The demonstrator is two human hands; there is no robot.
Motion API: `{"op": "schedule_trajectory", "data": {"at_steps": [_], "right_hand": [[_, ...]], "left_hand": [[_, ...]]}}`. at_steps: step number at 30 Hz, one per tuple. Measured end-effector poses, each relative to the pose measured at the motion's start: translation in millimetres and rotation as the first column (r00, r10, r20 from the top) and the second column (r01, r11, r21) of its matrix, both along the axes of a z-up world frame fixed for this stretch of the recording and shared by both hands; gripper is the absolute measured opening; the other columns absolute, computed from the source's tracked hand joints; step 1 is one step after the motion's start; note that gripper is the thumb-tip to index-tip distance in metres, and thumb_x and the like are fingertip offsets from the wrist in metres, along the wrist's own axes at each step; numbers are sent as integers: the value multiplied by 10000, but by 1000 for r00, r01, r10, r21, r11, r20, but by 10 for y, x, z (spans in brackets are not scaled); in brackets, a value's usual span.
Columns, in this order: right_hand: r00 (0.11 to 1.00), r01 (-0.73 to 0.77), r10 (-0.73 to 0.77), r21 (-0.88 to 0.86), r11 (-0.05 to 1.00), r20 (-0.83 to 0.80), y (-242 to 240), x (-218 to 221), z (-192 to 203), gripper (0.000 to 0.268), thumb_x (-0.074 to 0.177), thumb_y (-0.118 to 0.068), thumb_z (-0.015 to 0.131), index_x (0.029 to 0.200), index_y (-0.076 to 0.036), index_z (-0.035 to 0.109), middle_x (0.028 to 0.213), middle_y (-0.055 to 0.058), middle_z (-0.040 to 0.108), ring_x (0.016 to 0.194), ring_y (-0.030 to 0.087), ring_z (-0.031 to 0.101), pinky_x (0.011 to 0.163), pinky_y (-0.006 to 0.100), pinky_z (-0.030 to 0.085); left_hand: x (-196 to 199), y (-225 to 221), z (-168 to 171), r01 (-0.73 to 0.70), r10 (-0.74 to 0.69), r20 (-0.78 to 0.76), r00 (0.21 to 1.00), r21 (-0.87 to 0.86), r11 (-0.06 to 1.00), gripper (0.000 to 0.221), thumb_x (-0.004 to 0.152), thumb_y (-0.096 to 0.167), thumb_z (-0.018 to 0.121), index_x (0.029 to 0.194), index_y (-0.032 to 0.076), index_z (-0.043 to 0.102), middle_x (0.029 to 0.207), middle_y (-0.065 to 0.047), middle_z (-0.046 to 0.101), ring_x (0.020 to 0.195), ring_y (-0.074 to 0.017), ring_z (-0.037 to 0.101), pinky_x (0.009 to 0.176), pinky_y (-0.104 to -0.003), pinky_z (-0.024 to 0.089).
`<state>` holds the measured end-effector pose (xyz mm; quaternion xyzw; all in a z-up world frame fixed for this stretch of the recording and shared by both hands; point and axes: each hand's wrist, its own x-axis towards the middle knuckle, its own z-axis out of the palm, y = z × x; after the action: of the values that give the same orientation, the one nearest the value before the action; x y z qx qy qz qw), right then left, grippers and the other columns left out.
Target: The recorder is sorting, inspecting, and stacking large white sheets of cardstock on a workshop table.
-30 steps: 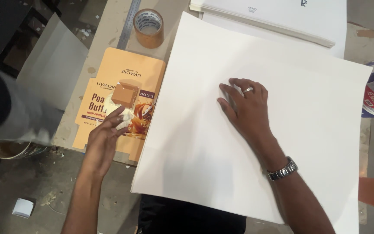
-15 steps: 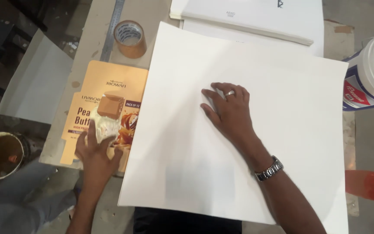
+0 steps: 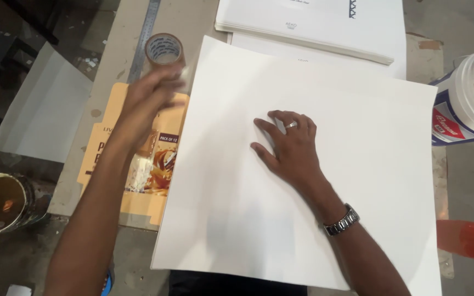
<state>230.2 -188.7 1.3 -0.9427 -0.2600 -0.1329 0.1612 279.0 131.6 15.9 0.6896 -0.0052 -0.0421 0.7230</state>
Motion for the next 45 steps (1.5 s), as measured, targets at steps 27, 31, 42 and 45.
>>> {"op": "schedule_trajectory", "data": {"at_steps": [27, 31, 42, 45], "right_hand": [[997, 13, -13, 10, 1000, -76, 33, -66, 52, 451, 944, -462, 698, 1308, -198, 664, 1374, 76, 539, 1348, 298, 383, 1141, 574, 241], [998, 16, -14, 15, 1000, -68, 33, -59, 55, 451, 943, -464, 693, 1306, -198, 664, 1370, 76, 540, 1345, 299, 385, 1145, 572, 244], [997, 23, -22, 9, 1000, -71, 30, -73, 66, 453, 939, -464, 697, 1304, -199, 665, 1367, 76, 540, 1346, 294, 376, 1146, 559, 242], [998, 11, -10, 10, 1000, -67, 32, -60, 57, 450, 938, -463, 698, 1301, -199, 665, 1370, 75, 535, 1345, 296, 372, 1145, 559, 243]], "left_hand": [[1151, -51, -597, 41, -85, 159, 984, 260, 965, 232, 915, -4, 605, 1117, -13, 720, 1566, -134, 473, 800, -56, 601, 662, -248, 656], [1026, 22, -613, 92, -129, 215, 968, 173, 980, 239, 955, -47, 560, 1120, -39, 732, 1568, -167, 526, 940, -100, 670, 694, -252, 663], [1317, -109, -647, 79, -94, 169, 981, 92, 993, 352, 922, -63, 507, 1198, -7, 718, 1584, -148, 468, 927, -120, 710, 610, -235, 628], [1330, -83, -683, 69, -81, 141, 987, 90, 994, 319, 940, -54, 519, 1177, -19, 729, 1583, -150, 474, 896, -117, 694, 602, -238, 609]]}}
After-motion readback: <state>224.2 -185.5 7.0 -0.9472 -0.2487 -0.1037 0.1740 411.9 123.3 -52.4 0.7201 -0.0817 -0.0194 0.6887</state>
